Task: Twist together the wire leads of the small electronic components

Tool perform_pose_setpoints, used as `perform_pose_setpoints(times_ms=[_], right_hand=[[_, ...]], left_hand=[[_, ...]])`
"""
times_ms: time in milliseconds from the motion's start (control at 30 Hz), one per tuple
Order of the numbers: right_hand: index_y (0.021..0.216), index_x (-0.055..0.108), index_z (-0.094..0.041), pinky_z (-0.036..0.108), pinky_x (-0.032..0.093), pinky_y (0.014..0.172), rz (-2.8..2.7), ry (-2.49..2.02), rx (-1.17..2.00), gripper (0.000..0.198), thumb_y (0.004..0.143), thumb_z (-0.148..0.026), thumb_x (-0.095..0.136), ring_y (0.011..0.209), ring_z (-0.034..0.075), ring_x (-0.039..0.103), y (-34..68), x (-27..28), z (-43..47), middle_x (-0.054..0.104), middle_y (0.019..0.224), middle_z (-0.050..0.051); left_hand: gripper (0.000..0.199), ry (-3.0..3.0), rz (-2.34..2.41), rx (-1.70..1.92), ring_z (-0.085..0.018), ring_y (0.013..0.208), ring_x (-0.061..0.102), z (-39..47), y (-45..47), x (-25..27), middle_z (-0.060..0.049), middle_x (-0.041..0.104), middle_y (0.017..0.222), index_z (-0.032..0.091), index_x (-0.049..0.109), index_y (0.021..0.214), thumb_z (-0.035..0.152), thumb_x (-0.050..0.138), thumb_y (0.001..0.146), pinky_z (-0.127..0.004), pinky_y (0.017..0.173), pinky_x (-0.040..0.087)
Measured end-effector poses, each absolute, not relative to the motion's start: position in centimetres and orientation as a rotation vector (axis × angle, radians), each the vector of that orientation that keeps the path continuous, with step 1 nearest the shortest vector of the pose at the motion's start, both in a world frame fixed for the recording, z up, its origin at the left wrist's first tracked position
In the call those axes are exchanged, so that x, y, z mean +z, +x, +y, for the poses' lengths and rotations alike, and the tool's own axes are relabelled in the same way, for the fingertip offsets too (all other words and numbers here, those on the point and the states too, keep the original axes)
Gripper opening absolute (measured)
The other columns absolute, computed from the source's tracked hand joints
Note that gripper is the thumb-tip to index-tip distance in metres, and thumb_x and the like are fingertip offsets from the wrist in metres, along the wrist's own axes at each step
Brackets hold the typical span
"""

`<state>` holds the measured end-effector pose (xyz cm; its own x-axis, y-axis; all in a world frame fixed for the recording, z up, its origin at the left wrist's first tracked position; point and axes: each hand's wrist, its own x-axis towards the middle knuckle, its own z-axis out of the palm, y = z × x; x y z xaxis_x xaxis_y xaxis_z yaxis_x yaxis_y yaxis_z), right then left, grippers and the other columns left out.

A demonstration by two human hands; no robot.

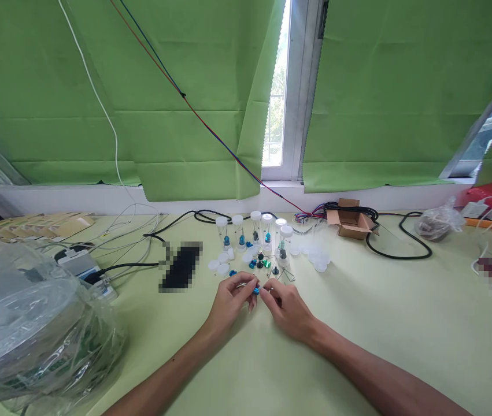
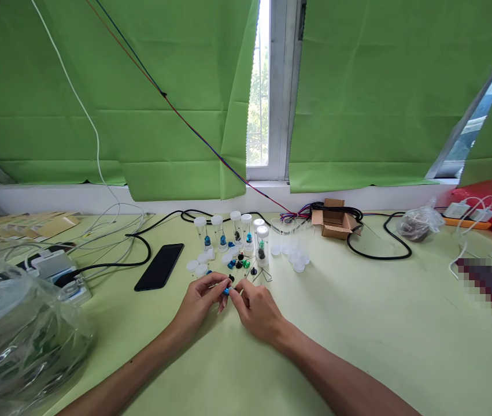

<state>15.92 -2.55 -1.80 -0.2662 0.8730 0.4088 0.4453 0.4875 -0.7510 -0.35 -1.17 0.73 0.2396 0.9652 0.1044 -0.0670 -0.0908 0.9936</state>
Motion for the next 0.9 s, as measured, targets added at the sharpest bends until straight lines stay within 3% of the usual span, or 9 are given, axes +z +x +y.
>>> perform_pose_setpoints(times_ms=[467, 633, 900], right_hand=[[0.063, 0.038, -0.020, 0.025, 0.025, 0.051, -1.896, -1.094, 0.606, 0.037, 0.098, -0.034, 0.037, 0.049, 0.010, 0.030, 15.81, -1.91, -2.49, 0.037, 0.054, -0.005], [0.063, 0.041, -0.020, 0.025, 0.025, 0.049, -1.890, -1.089, 0.594, 0.037, 0.098, -0.035, 0.037, 0.048, 0.010, 0.030, 15.79, -1.96, -2.44, 0.038, 0.054, -0.005], [0.065, 0.048, -0.019, 0.025, 0.026, 0.049, -1.888, -1.083, 0.610, 0.037, 0.098, -0.035, 0.037, 0.047, 0.010, 0.032, 15.76, -1.66, -2.60, 0.042, 0.053, -0.005]], left_hand=[[0.032, 1.308, 0.907, 1.125, -0.012, 0.054, 0.057, -1.43, -0.18, 1.07, 0.001, 0.059, 0.075, 0.020, 0.057, 0.106, 0.034, 0.068, 0.079, -0.025, 0.051, 0.046], [0.045, 1.245, 0.892, 1.124, -0.012, 0.053, 0.057, -1.46, -0.09, 1.13, 0.001, 0.060, 0.077, 0.022, 0.050, 0.115, 0.036, 0.069, 0.078, -0.025, 0.049, 0.046], [0.047, 1.174, 0.911, 1.107, -0.011, 0.052, 0.058, -1.64, -0.02, 1.33, -0.001, 0.062, 0.083, 0.022, 0.049, 0.114, 0.033, 0.071, 0.074, -0.025, 0.049, 0.046]])
